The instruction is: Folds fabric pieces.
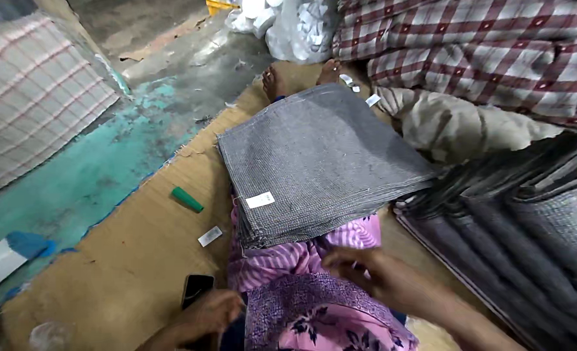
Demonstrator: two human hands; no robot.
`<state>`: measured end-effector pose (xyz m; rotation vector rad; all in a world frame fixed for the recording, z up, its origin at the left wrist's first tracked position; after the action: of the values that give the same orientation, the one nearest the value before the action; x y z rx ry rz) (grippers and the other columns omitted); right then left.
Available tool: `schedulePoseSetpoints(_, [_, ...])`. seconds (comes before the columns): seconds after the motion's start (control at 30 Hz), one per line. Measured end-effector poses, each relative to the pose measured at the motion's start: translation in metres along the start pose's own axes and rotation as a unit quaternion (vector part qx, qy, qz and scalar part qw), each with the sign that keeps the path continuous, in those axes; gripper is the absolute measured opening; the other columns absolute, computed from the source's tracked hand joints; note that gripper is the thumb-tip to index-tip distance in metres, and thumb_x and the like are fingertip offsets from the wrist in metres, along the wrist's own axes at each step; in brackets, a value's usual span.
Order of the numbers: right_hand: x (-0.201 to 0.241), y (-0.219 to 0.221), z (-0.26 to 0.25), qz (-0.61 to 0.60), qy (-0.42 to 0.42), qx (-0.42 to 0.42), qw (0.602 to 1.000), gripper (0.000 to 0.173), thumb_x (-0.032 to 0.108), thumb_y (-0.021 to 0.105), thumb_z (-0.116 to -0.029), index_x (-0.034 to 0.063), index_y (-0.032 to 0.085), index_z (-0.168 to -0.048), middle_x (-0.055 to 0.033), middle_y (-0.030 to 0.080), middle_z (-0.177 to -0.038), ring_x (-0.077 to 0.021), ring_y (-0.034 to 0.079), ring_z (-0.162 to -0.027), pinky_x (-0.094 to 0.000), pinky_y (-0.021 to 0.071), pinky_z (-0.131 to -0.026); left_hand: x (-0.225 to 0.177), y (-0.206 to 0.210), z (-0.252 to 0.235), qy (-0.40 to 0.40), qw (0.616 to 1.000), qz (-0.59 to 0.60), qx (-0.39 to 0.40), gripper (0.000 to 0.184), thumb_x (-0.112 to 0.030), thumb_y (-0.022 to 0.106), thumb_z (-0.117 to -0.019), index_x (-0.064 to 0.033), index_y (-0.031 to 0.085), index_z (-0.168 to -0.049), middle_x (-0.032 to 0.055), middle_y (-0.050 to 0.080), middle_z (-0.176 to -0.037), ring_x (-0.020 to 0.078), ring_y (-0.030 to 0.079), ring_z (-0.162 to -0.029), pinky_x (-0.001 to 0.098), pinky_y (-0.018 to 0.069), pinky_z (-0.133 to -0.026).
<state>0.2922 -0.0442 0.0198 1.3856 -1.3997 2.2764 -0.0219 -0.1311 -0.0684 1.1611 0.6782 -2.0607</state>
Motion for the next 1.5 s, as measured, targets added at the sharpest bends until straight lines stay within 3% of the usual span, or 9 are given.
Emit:
schedulePoseSetpoints(0.13, [-0.014, -0.025, -0.046, 0.167, 0.015, -0.136, 0.976, 0.026, 0.006, 0.07, -0.0938, 0.0054, 0.07, -0.12, -0.0145, 0.071, -0.11, -0.0326, 0.071, -0.089, -0.0558, 0.0588, -0.08, 0.013, -0.128, 0.048, -0.209, 0.903, -0.25, -0.279, 0.037, -0.017, 0.042, -0.1109, 0.0093, 0.062, -0.128, 0.0289, 0.066, -0.115, 0.0414, 0.065, -0.107, 0.057, 0.0492, -0.097])
schedulePoseSetpoints(0.3, [0.007, 0.018, -0.099, 0.123, -0.141, -0.139, 0.972, 0.02, 0.011, 0.071, -0.0939, 0.0053, 0.074, -0.112, -0.0124, 0.072, -0.113, -0.0313, 0.069, -0.107, -0.0509, 0.0551, -0.094, 0.006, -0.264, 0.111, -0.2, 0.719, -0.307, -0.59, 0.046, -0.012, 0.059, -0.1034, 0.0151, 0.05, -0.14, 0.0514, 0.029, -0.147, 0.0711, 0.03, -0.135, 0.0813, 0.0253, -0.106])
schedulePoseSetpoints(0.4, [0.003, 0.038, -0.116, 0.113, -0.165, -0.123, 0.972, 0.023, 0.014, 0.074, -0.0921, 0.0052, 0.075, -0.113, -0.0122, 0.073, -0.114, -0.0297, 0.069, -0.108, -0.0478, 0.056, -0.095, 0.014, -0.275, 0.079, -0.177, 0.765, -0.248, -0.568, 0.089, -0.006, 0.078, -0.0898, 0.0104, 0.022, -0.157, 0.0422, 0.002, -0.162, 0.0667, 0.02, -0.143, 0.0768, 0.0276, -0.11])
schedulePoseSetpoints(0.53, [0.001, 0.042, -0.127, 0.145, -0.197, -0.121, 0.962, 0.016, 0.013, 0.073, -0.0923, 0.0071, 0.078, -0.106, -0.009, 0.075, -0.107, -0.0285, 0.07, -0.101, -0.0452, 0.0562, -0.091, -0.007, -0.237, 0.02, -0.085, 0.776, -0.214, -0.588, 0.031, -0.016, 0.063, -0.1025, 0.0056, 0.066, -0.124, 0.0311, 0.068, -0.119, 0.0505, 0.064, -0.11, 0.0688, 0.046, -0.096])
schedulePoseSetpoints(0.6, [0.001, 0.041, -0.132, 0.167, -0.215, -0.122, 0.955, 0.014, 0.012, 0.069, -0.0939, 0.0065, 0.078, -0.102, -0.0084, 0.076, -0.102, -0.0268, 0.072, -0.097, -0.0419, 0.0573, -0.089, -0.017, -0.212, -0.006, -0.088, 0.756, -0.307, -0.572, 0.044, -0.034, 0.053, -0.1074, 0.0057, 0.071, -0.11, 0.0311, 0.069, -0.107, 0.0532, 0.064, -0.105, 0.0743, 0.0419, -0.095])
schedulePoseSetpoints(0.73, [0.01, 0.002, -0.145, 0.051, -0.143, -0.192, 0.97, 0.016, 0.003, 0.058, -0.096, -0.0023, 0.072, -0.096, -0.013, 0.071, -0.085, -0.0222, 0.069, -0.073, -0.0402, 0.0575, -0.068, -0.049, -0.156, -0.048, 0.029, 0.77, -0.393, -0.502, 0.043, -0.018, 0.066, -0.1003, -0.0063, 0.06, -0.141, 0.0248, 0.054, -0.146, 0.0515, 0.05, -0.134, 0.0799, 0.0183, -0.111])
schedulePoseSetpoints(0.87, [0.027, -0.012, -0.142, 0.11, -0.198, -0.246, 0.942, 0.017, 0.007, 0.057, -0.0946, -0.0007, 0.072, -0.093, -0.0122, 0.07, -0.087, -0.0225, 0.069, -0.08, -0.0374, 0.0572, -0.074, -0.068, -0.091, -0.065, 0.284, 0.748, -0.39, -0.455, 0.023, -0.024, 0.064, -0.0983, -0.008, 0.08, -0.093, 0.0076, 0.077, -0.089, 0.0243, 0.073, -0.087, 0.0607, 0.0386, -0.109])
schedulePoseSetpoints(0.93, [0.013, 0.023, -0.136, 0.172, -0.248, -0.183, 0.936, 0.014, 0.009, 0.062, -0.0943, 0.002, 0.075, -0.095, -0.0122, 0.072, -0.092, -0.0282, 0.071, -0.088, -0.0416, 0.0589, -0.081, -0.068, -0.067, -0.073, 0.341, 0.745, -0.421, -0.389, 0.027, -0.042, 0.065, -0.0964, -0.0198, 0.08, -0.094, -0.0007, 0.072, -0.092, 0.0168, 0.067, -0.093, 0.0529, 0.0368, -0.108])
schedulePoseSetpoints(1.5, [0.028, -0.015, -0.137, 0.032, -0.191, -0.233, 0.953, 0.017, 0.012, 0.064, -0.0958, 0.002, 0.075, -0.102, -0.0094, 0.071, -0.095, -0.0166, 0.067, -0.087, -0.0322, 0.0561, -0.08, -0.059, -0.057, -0.07, 0.337, 0.749, -0.437, -0.366, 0.026, -0.036, 0.069, -0.0925, -0.0144, 0.079, -0.102, 0.0051, 0.073, -0.101, 0.0235, 0.069, -0.101, 0.0453, 0.0514, -0.095])
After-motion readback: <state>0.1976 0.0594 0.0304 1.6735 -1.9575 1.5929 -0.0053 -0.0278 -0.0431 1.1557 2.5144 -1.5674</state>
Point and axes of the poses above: each hand's wrist, its own z-axis away from the middle knuckle, its own y-axis out of the palm, x = y × z, the point moved 4 cm from there along -z, towards the middle knuckle
